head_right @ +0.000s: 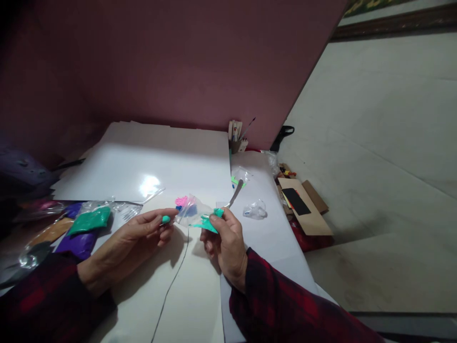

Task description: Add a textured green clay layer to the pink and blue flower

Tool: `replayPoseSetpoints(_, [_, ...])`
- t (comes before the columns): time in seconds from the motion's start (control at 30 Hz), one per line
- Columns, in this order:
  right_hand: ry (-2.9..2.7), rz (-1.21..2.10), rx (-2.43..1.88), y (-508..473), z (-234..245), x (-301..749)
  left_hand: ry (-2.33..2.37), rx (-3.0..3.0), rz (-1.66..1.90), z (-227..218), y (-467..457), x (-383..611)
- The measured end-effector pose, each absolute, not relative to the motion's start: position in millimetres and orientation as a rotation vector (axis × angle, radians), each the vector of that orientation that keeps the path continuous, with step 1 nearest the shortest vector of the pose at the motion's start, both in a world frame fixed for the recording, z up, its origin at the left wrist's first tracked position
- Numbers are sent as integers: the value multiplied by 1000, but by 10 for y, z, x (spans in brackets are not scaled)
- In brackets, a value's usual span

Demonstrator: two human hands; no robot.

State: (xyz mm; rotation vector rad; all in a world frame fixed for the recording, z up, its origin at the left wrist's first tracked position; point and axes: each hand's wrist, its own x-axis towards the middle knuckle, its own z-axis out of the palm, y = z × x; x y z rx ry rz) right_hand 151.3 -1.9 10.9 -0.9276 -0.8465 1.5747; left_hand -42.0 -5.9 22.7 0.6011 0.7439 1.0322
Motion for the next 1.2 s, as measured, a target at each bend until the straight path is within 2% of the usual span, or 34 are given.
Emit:
replayPoseSetpoints(0.27, [-841, 1562, -927, -24, 132, 1504, 860, 568, 1010, 259, -64, -428])
replayPoseSetpoints(1.2, [-833, 1558, -948, -29, 141, 1507, 753, 606, 998, 276, -46, -412])
